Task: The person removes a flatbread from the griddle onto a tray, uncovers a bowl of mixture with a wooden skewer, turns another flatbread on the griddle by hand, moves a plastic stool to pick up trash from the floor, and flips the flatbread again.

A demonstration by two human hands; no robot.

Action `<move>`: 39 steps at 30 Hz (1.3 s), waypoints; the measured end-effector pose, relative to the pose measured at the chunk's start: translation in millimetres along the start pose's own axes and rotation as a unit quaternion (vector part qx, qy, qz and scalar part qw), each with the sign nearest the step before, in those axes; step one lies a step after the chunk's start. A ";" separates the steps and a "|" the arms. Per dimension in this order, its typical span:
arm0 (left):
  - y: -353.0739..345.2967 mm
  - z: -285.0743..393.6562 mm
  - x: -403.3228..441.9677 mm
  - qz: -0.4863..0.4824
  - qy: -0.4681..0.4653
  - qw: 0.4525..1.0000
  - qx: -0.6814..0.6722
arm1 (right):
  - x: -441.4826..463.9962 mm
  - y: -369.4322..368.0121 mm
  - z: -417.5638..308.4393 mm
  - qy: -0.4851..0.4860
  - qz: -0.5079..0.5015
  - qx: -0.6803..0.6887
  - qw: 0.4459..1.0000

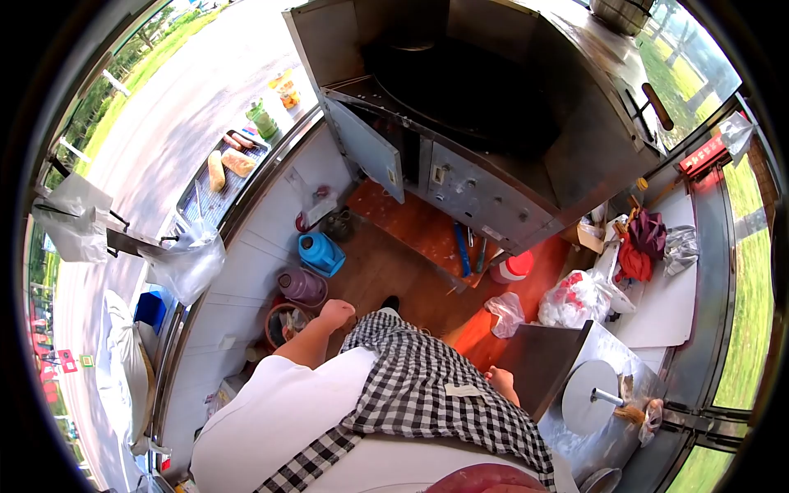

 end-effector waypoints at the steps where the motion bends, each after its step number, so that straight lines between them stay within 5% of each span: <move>1: 5.8 -4.3 4.7 0.009 0.012 0.999 -0.052 | 1.6 -0.4 0.3 -0.005 0.001 -0.005 1.000; 7: 93.9 54.5 55.2 0.084 0.051 0.949 -0.299 | -28.1 -30.2 -48.5 -0.069 0.027 0.106 0.992; 11: 176.0 109.9 97.7 0.179 -0.003 0.925 -0.335 | -7.6 -44.7 -54.2 -0.044 0.001 0.035 0.998; 13: 210.0 119.8 139.3 0.184 -0.067 0.893 -0.406 | 9.8 -53.9 -56.3 -0.103 -0.007 0.141 0.984; 21: 360.7 192.3 248.1 0.223 -0.042 0.851 -0.474 | -0.7 -128.0 -123.0 -0.074 0.046 0.232 0.969; 27: 408.2 217.0 339.1 0.195 0.030 0.794 -0.576 | -20.1 -159.9 -150.5 -0.054 0.097 0.249 0.962; 29: 416.8 224.4 358.7 0.200 0.035 0.794 -0.573 | -30.0 -163.5 -148.7 -0.043 0.137 0.247 0.958; 33: 423.5 226.7 389.1 0.192 0.046 0.796 -0.572 | -40.3 -164.3 -132.3 -0.093 0.034 0.335 0.937; 37: 426.3 225.5 408.6 0.192 0.045 0.798 -0.570 | -63.5 -182.2 -150.7 -0.112 0.164 0.240 0.950; 39: 428.5 224.9 409.5 0.186 0.026 0.805 -0.562 | -57.7 -178.2 -147.5 -0.109 0.123 0.248 0.955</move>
Point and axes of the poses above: each hand's wrist, its own x-axis towards the middle knuckle, its own y-axis out of the back of the hand, z = x × y, the point moved 3 cm from there along x, towards the middle knuckle, and after that the axes turned 15 degrees about x, right-handed, at the moved point
